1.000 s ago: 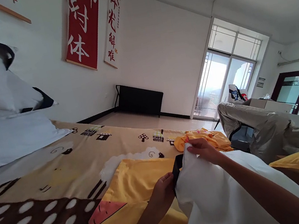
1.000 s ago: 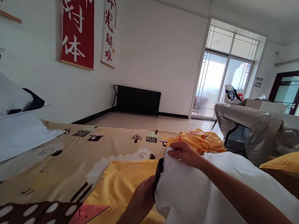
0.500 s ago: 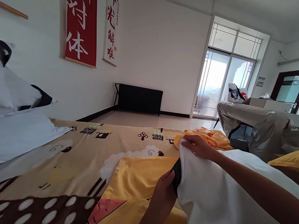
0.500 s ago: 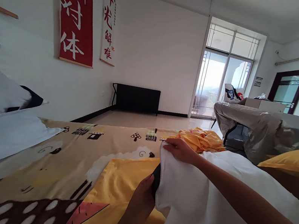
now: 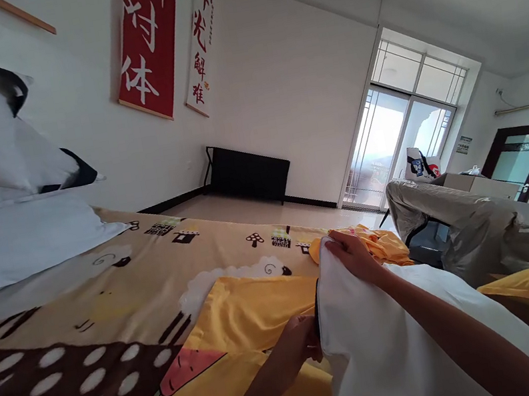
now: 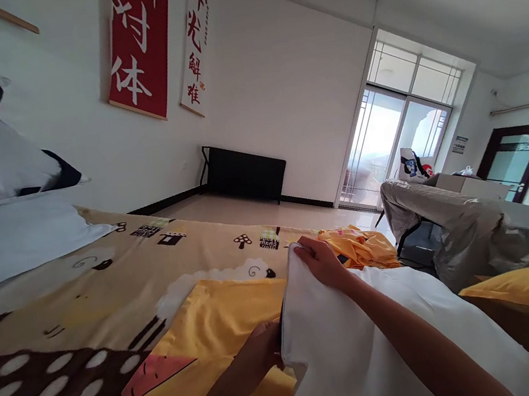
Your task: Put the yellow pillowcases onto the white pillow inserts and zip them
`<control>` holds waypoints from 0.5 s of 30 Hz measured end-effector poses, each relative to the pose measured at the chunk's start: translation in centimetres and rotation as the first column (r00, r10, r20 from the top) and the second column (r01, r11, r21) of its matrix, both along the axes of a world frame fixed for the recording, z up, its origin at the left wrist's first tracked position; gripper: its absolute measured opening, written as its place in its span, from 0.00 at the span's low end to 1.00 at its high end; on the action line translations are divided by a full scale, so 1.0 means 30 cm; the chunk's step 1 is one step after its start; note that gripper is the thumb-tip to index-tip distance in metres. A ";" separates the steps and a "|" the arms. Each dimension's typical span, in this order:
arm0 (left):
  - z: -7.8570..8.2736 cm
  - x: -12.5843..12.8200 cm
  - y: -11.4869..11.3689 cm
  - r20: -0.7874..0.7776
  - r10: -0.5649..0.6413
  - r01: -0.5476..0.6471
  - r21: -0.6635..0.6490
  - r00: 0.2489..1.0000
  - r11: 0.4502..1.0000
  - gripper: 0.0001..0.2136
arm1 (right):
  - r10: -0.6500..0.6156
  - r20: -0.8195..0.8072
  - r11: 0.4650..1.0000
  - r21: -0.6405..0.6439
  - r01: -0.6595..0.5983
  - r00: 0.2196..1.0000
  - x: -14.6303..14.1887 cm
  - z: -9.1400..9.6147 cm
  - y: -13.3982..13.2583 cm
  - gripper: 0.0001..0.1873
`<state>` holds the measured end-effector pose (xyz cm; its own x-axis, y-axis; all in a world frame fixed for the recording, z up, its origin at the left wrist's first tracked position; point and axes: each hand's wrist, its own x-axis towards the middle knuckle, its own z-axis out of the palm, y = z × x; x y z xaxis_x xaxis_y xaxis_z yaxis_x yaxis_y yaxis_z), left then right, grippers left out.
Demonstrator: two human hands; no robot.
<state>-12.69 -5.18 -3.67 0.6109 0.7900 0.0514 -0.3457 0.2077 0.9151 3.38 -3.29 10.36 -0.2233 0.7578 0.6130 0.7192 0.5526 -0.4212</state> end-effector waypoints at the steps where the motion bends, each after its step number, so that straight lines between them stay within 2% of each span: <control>1: -0.008 0.002 0.008 -0.033 0.060 -0.059 0.028 0.998 0.998 0.13 | -0.008 -0.024 1.000 0.011 0.008 1.000 -0.001 0.000 -0.001 0.17; 2: -0.014 0.003 0.016 -0.054 0.166 -0.160 0.094 0.985 0.983 0.11 | -0.016 -0.053 1.000 0.019 0.017 0.998 -0.001 0.000 -0.003 0.18; 3: -0.018 0.005 0.020 -0.055 0.297 -0.281 0.199 0.953 0.939 0.15 | -0.020 -0.081 1.000 0.022 0.022 0.997 -0.001 0.001 -0.005 0.18; 4: -0.019 0.007 0.022 -0.031 0.428 -0.394 0.333 0.903 0.857 0.22 | -0.017 -0.101 1.000 0.017 0.019 0.995 -0.002 0.001 -0.008 0.18; 5: -0.018 0.009 0.020 0.010 0.534 -0.475 0.472 0.845 0.743 0.29 | -0.006 -0.109 1.000 0.003 0.006 0.994 -0.003 0.001 -0.012 0.18; 6: -0.017 0.011 0.015 0.054 0.603 -0.511 0.593 0.796 0.622 0.32 | 0.012 -0.103 1.000 -0.017 -0.014 0.995 -0.007 0.000 -0.017 0.18; 7: -0.015 0.012 0.008 0.086 0.636 -0.511 0.680 0.767 0.525 0.30 | 0.031 -0.086 0.999 -0.041 -0.035 0.996 -0.012 -0.003 -0.022 0.18; 8: -0.014 0.012 -0.001 0.097 0.645 -0.497 0.727 0.758 0.474 0.24 | 0.048 -0.064 0.997 -0.063 -0.053 0.997 -0.018 -0.006 -0.027 0.18; 9: -0.014 0.011 -0.010 0.099 0.661 -0.497 0.743 0.744 0.448 0.18 | 0.062 -0.044 0.995 -0.079 -0.065 0.997 -0.025 -0.009 -0.031 0.17; 11: -0.017 0.006 -0.022 0.094 0.700 -0.531 0.725 0.708 0.439 0.11 | 0.072 -0.023 0.993 -0.089 -0.074 0.997 -0.039 -0.015 -0.038 0.17; 15: -0.023 -0.012 -0.018 0.055 0.784 -0.618 0.650 0.618 0.442 0.15 | 0.027 -0.049 0.999 -0.031 -0.028 0.998 -0.047 -0.018 -0.041 0.16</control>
